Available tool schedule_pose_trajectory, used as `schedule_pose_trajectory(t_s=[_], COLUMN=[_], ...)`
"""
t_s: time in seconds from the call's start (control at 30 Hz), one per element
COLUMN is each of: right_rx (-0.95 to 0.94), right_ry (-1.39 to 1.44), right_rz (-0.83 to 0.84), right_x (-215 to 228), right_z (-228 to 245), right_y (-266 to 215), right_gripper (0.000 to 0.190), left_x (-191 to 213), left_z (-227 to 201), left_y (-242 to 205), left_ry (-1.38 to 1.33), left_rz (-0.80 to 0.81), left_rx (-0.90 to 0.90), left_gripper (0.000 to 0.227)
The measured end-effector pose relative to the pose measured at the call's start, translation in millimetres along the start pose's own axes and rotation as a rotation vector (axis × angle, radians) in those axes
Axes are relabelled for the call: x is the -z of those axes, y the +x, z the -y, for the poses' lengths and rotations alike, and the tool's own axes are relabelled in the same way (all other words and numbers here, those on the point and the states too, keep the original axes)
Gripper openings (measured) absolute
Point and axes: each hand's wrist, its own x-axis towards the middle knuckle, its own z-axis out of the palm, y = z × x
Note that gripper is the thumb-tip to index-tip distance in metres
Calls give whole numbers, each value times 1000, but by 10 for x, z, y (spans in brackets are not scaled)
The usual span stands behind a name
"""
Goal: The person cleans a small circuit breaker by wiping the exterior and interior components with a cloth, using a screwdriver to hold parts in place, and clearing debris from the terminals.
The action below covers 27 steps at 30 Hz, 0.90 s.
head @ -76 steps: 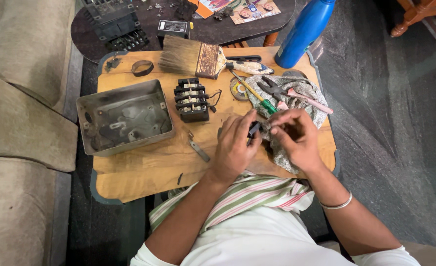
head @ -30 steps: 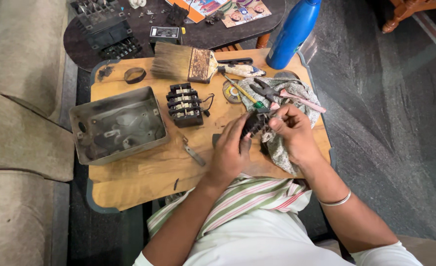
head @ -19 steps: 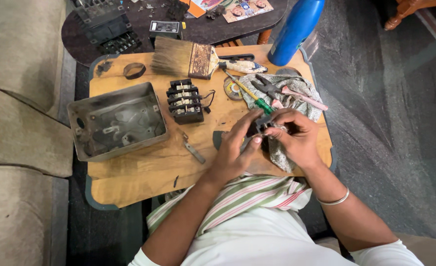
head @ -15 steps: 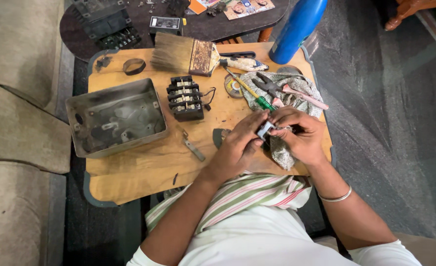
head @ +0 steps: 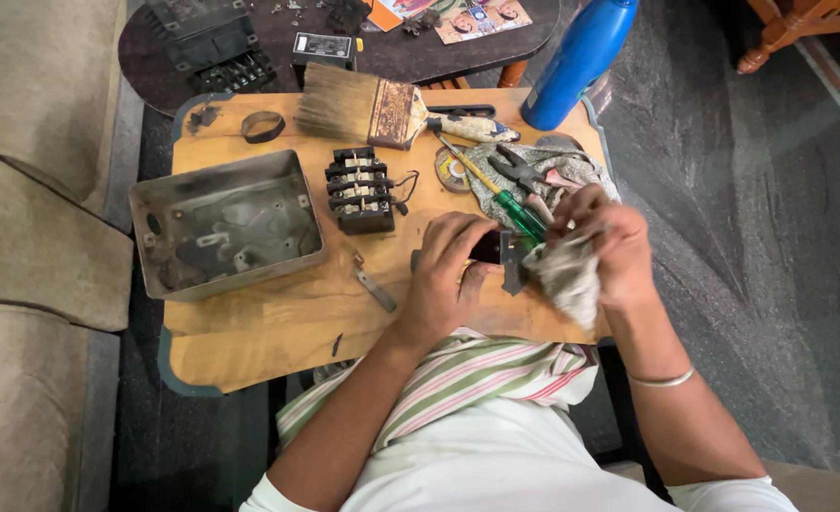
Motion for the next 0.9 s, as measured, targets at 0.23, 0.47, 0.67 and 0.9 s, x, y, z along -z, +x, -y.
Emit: schedule_pose_trajectory(t_s=[0.23,0.47,0.67,0.9], right_rx=[124,-134,41,-170], right_ry=[-964,-558,-1018,-704], right_rz=[165,76,30,-277], right_x=[-343,-342,-273,231], right_z=[-118,-169,-222,-87], right_y=[-120,-45,-106,42], right_gripper=[35,27,14,19], left_x=[-51,10,14,-38], left_z=[24,6,-16,-8], left_y=[-11,23,-5,-34], left_ry=[78,21,32,-172], left_rz=[17,76,123,36], left_rx=[7,-45,-77,-31], left_gripper=[54,51,49,40])
